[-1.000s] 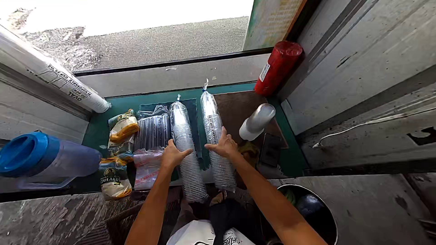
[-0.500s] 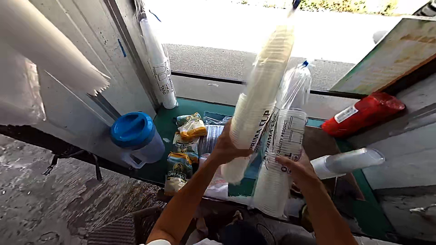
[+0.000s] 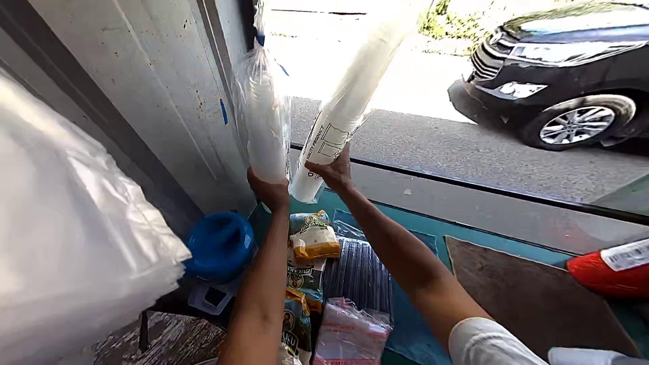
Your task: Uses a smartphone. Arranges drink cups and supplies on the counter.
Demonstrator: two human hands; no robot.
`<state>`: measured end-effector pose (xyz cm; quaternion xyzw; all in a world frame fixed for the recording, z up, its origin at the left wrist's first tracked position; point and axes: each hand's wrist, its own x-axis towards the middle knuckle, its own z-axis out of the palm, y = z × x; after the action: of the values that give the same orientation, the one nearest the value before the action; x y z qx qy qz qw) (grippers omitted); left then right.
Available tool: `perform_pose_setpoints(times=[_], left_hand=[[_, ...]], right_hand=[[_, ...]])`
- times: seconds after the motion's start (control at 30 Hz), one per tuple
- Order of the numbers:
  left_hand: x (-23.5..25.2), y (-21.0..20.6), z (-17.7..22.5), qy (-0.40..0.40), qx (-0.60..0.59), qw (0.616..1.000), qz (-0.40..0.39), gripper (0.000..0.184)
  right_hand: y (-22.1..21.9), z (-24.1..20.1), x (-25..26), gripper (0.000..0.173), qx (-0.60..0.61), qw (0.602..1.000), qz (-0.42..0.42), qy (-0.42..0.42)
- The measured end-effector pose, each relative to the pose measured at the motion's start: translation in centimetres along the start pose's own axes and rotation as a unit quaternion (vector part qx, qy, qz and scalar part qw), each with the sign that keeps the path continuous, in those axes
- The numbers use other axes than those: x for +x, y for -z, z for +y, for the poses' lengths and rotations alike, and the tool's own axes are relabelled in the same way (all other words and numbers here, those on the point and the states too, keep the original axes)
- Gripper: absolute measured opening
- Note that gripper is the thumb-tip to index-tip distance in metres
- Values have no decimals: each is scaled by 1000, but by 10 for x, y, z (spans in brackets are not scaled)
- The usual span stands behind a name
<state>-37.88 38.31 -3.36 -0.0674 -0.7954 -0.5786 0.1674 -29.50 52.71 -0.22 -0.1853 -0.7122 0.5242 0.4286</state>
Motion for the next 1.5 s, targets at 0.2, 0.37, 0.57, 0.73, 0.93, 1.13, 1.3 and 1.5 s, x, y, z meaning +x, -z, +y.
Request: perform_pose_setpoints(times=[0.2,0.37,0.57,0.73,0.93,1.13,1.3,1.5], left_hand=[[20,-46,-49,33,1,999,33,104],[30,-45,-65,86,53,995,-22,92],[22,-34,-43,154,132,978,-43,117],[-32,24,-27,-37,88,975,-203,93],[-104,53,-66,112,261,840,-462,85],[-80,11,-40,19,213,961,-174,111],[3,-28,18,45,125,991,-34,138],[60,-46,7,106,240,962,-74,104]], right_hand=[[-64,67,32,112,-97,994,-49,-32],[-63,87,28,103,-192,969,-112,-106],[-39,56,44,84,-296,919,-218,-143],[38,5,16,69,-302,922,-213,-111],[174,22,-181,107,-411,824,-100,-377],[175,39,-201,106,-251,899,36,-357],[175,28,-153,108,-355,874,-91,-319],[165,80,-221,135,-321,822,-86,-462]])
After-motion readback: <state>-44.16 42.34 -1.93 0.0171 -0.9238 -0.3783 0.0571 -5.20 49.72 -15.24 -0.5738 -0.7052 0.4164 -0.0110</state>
